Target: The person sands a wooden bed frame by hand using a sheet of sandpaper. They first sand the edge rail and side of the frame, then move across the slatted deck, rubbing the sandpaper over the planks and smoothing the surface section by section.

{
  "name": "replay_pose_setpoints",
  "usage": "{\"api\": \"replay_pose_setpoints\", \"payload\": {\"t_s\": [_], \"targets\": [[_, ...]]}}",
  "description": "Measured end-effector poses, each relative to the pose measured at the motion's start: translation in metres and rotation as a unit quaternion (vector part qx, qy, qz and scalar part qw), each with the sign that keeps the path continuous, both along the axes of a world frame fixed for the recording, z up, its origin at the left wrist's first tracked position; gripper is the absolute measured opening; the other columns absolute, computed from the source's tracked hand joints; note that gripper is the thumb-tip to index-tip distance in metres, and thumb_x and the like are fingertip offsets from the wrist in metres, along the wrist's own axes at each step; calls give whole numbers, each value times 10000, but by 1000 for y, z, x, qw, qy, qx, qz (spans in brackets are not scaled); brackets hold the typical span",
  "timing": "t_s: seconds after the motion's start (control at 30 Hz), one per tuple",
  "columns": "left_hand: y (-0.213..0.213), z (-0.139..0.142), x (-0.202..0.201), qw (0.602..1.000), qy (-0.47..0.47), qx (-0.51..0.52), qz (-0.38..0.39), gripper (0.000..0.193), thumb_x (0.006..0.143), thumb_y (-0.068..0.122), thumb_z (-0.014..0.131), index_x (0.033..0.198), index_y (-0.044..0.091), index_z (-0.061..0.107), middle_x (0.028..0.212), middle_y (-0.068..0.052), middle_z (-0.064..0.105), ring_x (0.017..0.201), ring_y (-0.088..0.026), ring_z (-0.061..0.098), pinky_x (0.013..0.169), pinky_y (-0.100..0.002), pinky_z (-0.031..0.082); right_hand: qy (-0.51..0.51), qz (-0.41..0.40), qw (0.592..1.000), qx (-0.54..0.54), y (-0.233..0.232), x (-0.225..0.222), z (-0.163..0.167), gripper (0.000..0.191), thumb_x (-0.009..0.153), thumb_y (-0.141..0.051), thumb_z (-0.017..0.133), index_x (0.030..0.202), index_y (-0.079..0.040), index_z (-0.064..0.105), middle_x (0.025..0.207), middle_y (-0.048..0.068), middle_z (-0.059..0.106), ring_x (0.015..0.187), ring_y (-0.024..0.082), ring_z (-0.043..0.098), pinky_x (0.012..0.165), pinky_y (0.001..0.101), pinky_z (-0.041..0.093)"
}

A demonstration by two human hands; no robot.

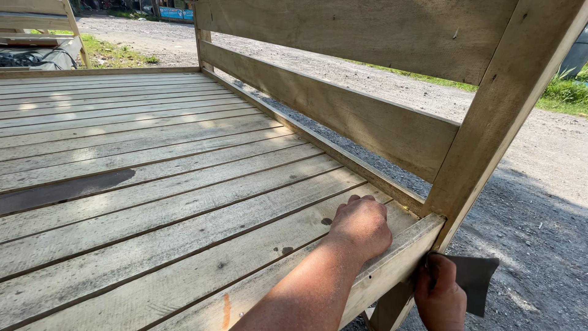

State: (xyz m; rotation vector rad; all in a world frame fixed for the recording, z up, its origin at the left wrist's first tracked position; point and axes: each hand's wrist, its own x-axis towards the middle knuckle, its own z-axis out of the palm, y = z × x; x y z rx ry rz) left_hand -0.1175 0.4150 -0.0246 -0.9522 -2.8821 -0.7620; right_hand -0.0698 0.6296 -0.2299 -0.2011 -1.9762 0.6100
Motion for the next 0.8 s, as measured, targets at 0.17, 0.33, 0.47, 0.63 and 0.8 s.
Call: {"api": "replay_pose_setpoints", "payload": {"t_s": [0.17,0.33,0.47,0.63,0.8], "targets": [[-1,1,1,1000,-7,2,3,321,871,73,597,1163,60,729,1320,-117,592,1293,-296,511,1155,-439,392,4,-71,997,20,11,-12,30,184,1057,-145,643,1234,-149,595,1020,141,755,922,341,745,793,427,582],[0,3,1,1000,9,-17,-5,339,873,89,590,1184,47,718,1321,-135,594,1303,-303,507,1146,-459,386,-66,-68,995,5,-13,10,4,219,961,-161,675,1176,-160,637,932,139,747,881,343,751,752,427,593],[1,3,0,1000,9,-17,-4,349,874,83,577,1191,44,718,1322,-136,594,1295,-307,515,1145,-459,390,1,-52,998,38,10,0,24,177,1023,-179,640,1195,-153,611,999,127,745,892,330,750,779,422,592],[-1,6,4,1000,-6,-12,-7,369,856,71,584,1199,54,718,1326,-122,602,1313,-293,507,1158,-453,380,-18,-97,994,47,30,-6,30,256,1067,-229,689,1265,-118,572,940,137,734,838,366,724,755,469,558],[-4,13,13,999,-30,-11,9,362,899,79,573,1240,64,696,1383,-119,553,1354,-302,468,1176,-444,370,-92,-82,992,-18,23,10,17,254,999,-229,707,1196,-136,576,882,135,744,814,369,739,711,469,569]]}}
